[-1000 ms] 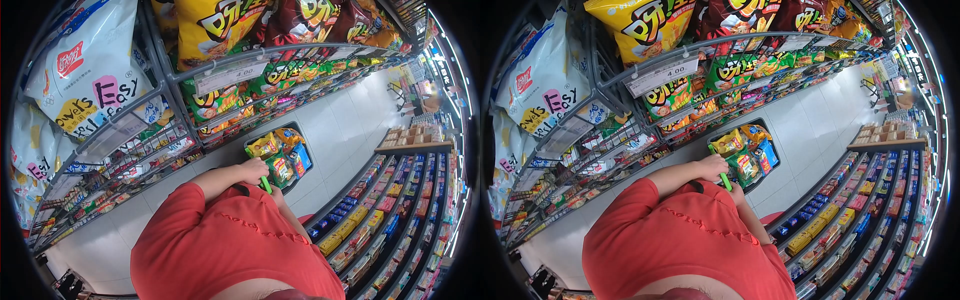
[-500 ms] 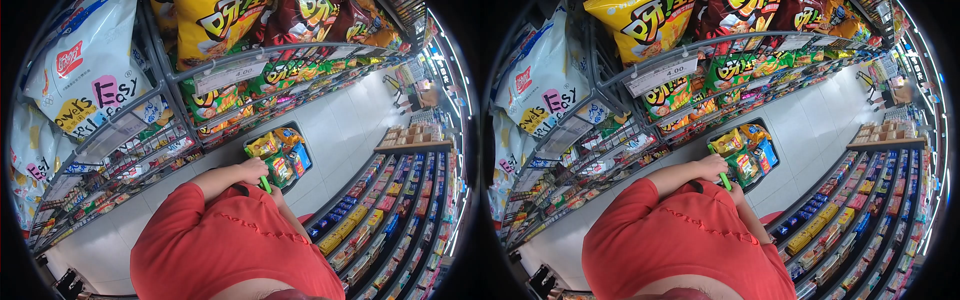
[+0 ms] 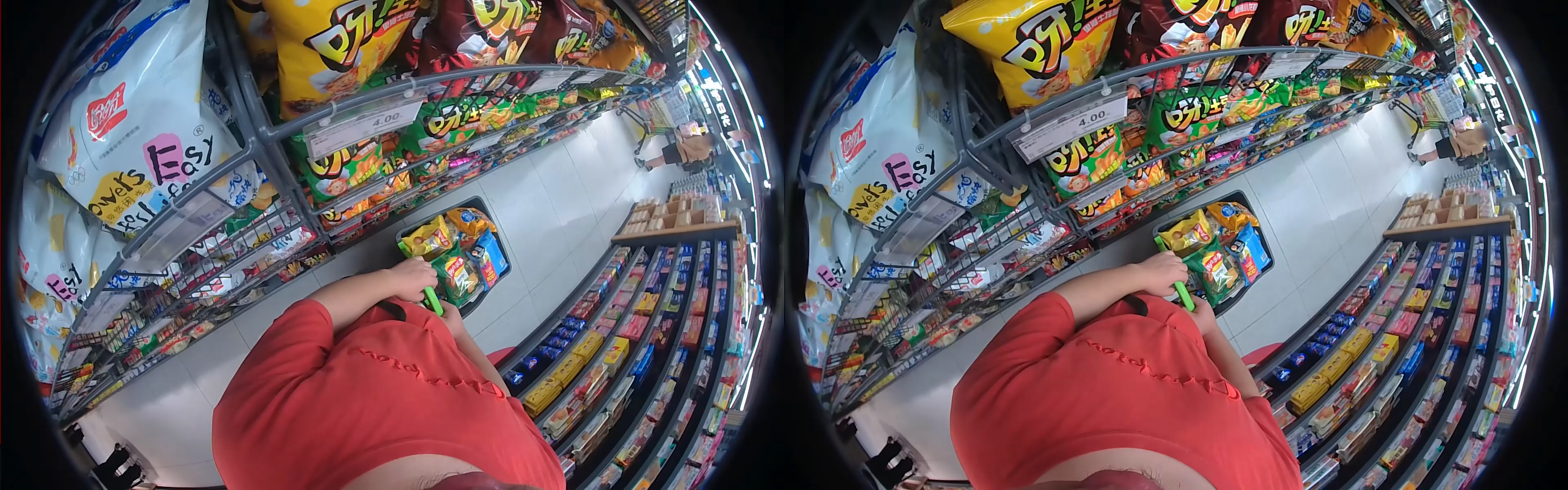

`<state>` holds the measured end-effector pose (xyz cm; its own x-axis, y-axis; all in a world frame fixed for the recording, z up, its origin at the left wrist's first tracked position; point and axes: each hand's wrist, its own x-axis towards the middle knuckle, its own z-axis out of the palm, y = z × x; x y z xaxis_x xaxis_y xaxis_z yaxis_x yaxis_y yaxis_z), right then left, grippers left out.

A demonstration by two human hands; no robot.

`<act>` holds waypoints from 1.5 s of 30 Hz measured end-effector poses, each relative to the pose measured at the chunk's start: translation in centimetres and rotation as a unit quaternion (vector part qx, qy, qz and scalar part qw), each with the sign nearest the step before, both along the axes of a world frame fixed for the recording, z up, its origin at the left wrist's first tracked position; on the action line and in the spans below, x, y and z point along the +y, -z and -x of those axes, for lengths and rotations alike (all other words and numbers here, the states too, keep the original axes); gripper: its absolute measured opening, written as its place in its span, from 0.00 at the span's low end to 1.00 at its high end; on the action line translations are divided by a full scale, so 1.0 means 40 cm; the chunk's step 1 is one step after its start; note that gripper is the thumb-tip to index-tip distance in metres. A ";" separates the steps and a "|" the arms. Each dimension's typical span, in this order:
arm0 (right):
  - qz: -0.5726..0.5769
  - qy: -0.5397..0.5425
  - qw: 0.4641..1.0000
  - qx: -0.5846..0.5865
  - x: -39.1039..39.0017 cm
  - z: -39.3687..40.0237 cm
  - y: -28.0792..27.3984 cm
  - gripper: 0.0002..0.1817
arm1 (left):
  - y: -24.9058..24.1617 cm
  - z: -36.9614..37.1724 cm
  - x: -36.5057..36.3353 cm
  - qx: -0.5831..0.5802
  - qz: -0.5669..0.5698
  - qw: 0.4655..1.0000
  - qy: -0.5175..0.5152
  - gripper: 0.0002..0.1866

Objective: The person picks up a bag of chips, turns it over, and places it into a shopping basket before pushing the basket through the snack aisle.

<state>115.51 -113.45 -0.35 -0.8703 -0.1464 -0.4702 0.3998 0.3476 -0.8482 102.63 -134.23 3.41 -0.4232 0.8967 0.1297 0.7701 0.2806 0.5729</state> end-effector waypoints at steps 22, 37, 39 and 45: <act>0.027 -0.020 0.999 0.001 0.001 0.010 -0.024 0.12 | -0.102 -0.023 0.215 -0.019 0.539 0.840 0.054 0.19; 0.028 -0.092 0.994 0.058 0.019 0.018 0.008 0.16 | -0.112 -0.011 0.201 -0.040 0.443 0.891 0.098 0.16; 0.008 -0.101 0.994 0.026 0.017 0.021 -0.011 0.19 | -0.112 -0.017 0.206 -0.044 0.452 0.887 0.078 0.16; -0.005 -0.081 0.993 0.091 0.018 0.017 -0.001 0.17 | -0.128 -0.024 0.203 -0.012 0.429 0.901 0.064 0.16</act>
<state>114.85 -112.75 -0.30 -0.9066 -0.2869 -0.3095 0.1784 0.4043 -0.8971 103.60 -126.11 8.53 -0.3021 0.7042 -0.6425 0.8178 0.5378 0.2049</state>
